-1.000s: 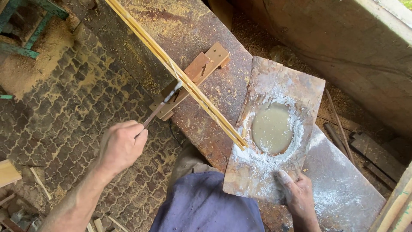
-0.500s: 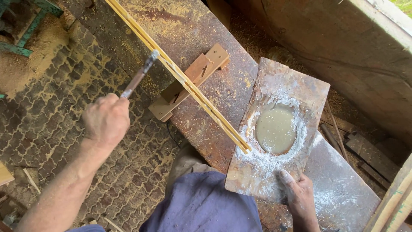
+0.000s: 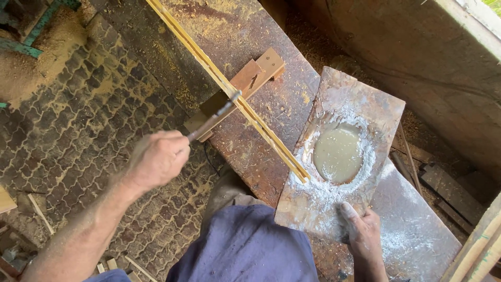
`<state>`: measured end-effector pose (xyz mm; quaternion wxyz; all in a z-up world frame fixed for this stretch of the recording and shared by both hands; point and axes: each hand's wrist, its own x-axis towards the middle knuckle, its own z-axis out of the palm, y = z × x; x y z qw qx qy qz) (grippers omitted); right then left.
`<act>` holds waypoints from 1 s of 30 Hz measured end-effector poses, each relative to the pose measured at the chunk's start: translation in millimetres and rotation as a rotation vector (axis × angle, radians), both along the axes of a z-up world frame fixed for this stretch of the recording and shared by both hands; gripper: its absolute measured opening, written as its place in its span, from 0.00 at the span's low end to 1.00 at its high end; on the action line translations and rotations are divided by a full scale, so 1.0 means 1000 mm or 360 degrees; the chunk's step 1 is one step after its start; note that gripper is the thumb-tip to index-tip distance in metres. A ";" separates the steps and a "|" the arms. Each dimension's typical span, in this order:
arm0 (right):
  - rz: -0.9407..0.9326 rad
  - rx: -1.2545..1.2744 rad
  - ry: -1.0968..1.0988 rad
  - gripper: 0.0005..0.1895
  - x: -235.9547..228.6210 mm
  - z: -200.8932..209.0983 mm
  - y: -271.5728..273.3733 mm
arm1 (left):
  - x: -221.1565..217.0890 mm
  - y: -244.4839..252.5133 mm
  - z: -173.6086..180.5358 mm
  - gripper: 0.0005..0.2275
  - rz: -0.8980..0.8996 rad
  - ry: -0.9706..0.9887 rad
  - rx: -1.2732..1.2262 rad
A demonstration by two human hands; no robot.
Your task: Apply adhesive to a thin wooden strip using a brush and handle wooden boards in a woodworking shop.
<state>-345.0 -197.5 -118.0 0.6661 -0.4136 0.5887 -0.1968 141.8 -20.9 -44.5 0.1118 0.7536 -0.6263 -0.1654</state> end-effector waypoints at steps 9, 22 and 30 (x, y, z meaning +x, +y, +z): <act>-0.0016 -0.0020 0.0001 0.20 0.001 -0.004 0.005 | -0.068 0.010 0.016 0.12 -0.0166 0.0285 -0.0186; -0.0099 0.0038 -0.0165 0.19 0.003 -0.005 0.004 | 0.011 -0.042 -0.052 0.11 0.0480 -0.0421 -0.0445; -0.0094 0.0034 -0.0077 0.18 -0.004 -0.014 0.001 | -0.029 0.012 -0.018 0.09 0.0457 -0.0390 -0.0244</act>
